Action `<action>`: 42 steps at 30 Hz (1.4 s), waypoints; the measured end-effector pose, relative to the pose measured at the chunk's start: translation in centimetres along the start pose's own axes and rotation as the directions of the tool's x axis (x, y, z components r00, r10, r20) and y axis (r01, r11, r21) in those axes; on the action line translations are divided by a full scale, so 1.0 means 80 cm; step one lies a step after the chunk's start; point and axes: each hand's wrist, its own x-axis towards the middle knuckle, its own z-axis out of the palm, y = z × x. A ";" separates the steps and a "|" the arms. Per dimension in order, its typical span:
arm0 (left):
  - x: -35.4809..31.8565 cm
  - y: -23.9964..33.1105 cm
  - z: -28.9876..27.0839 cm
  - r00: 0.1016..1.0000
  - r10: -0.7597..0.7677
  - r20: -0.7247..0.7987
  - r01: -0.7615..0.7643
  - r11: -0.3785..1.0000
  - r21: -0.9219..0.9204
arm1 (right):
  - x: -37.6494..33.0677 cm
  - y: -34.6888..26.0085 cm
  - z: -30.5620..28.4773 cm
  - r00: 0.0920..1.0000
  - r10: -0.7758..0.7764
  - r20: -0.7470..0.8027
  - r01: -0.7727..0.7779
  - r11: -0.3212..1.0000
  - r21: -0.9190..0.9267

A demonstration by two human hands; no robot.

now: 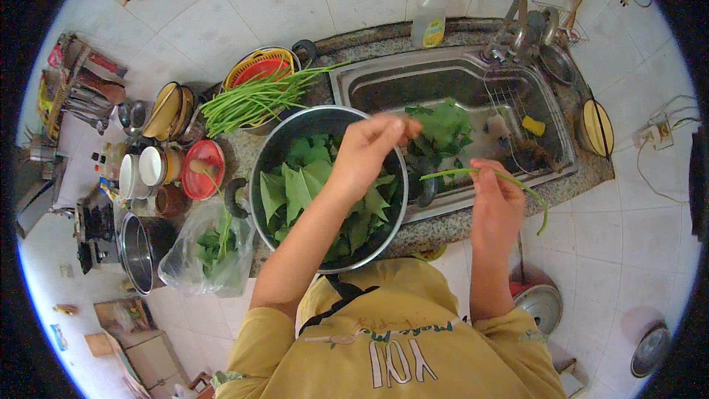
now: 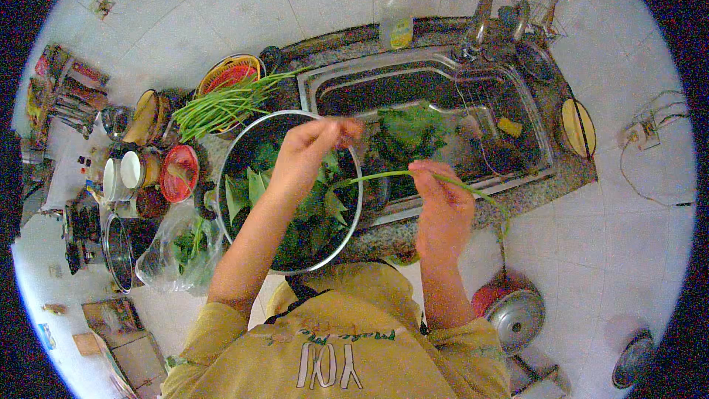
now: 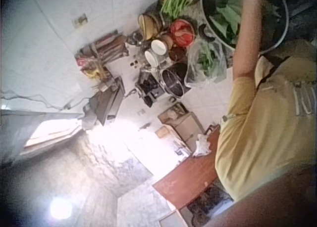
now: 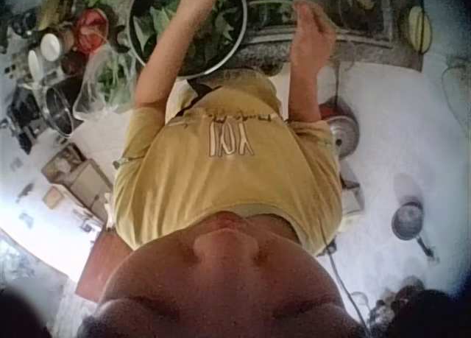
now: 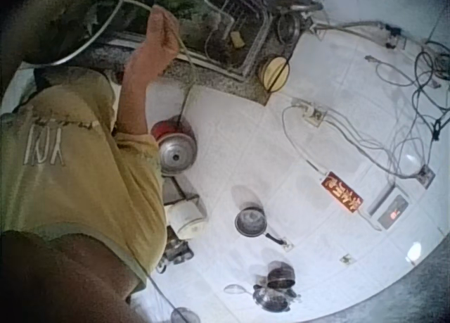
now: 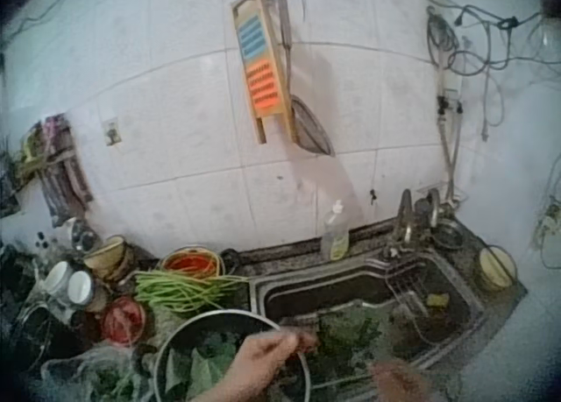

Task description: The person stands at a kitchen counter and prepares green leafy vegetables by hand. They pick up individual leaves, remove the stems, and place the cleaned leaves into a metal bowl. The person handles the leaves one by one, occasionally inspecting them before adding them to the bowl.

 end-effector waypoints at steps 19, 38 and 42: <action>-0.139 0.028 -0.103 0.840 0.129 -0.528 0.116 0.906 0.407 | -0.008 -0.004 0.063 0.989 -0.089 0.121 0.081 0.995 0.065; -0.176 0.075 -0.075 0.852 0.442 -0.279 -0.118 0.682 0.722 | -0.080 0.040 0.151 0.877 -0.131 0.462 0.167 0.985 -0.036; -0.177 0.067 -0.081 0.818 0.471 -0.332 -0.124 0.706 0.697 | -0.088 0.034 0.162 0.834 -0.088 0.545 0.212 0.963 -0.169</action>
